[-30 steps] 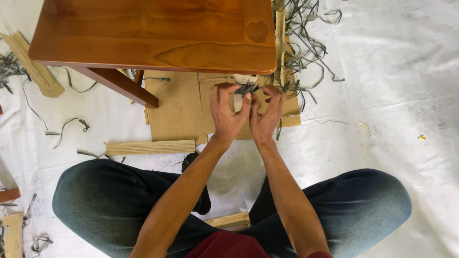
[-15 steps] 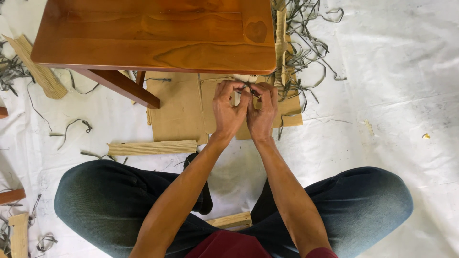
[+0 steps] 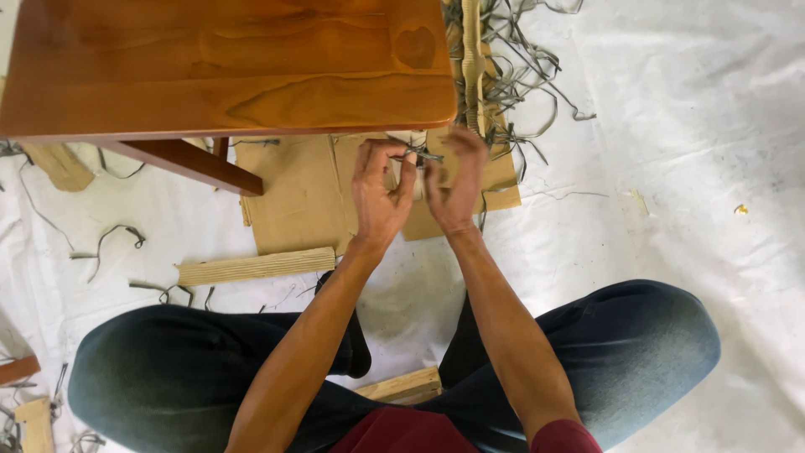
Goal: The person wraps cardboard around a wooden stool leg and secures it with plastic ties.
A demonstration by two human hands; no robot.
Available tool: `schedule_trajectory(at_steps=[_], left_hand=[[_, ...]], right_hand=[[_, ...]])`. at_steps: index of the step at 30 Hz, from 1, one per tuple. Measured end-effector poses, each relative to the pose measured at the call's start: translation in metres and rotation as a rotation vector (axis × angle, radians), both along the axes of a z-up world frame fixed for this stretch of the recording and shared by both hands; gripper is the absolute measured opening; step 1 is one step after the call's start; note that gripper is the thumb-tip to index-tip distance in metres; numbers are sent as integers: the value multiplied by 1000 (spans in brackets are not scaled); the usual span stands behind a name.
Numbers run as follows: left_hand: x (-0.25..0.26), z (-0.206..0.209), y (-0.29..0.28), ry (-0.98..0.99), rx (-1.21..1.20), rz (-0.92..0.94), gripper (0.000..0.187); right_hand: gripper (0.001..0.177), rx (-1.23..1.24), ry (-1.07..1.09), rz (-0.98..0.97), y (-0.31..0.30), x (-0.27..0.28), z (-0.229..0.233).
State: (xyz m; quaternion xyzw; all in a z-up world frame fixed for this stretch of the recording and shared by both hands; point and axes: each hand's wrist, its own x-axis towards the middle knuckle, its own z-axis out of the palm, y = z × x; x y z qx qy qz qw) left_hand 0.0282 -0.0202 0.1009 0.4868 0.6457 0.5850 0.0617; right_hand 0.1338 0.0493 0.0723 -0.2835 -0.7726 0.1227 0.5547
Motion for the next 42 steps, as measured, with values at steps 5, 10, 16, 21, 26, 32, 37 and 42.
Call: schedule_trajectory(at_steps=[5,10,16,21,26,32,37,42], left_hand=[[-10,-20,-4,-88,59,11,23],[-29,-60,-5,-228,-99,136,20],[-57,-116,9,-377,-195,224,11],[-98,-219,27,-367,-40,154,6],[-127,-260,47,137,-248,130,31],[-139,-256,66,184,-263,2,21],[-140,-249,77,219,-279,-112,16],[-110,-185,46,183,-354,-190,17]], right_hand=[[24,-756,355,-488,62,49,-192],[34,-1075,57,-848,87,85,-254],[39,-1313,-180,-919,112,110,-279],[14,-936,340,-682,142,116,-311],[9,-980,539,-161,168,45,-166],[19,-841,-73,502,173,-18,-84],[45,-848,195,893,145,-17,-77],[4,-432,-469,119,101,18,-125]])
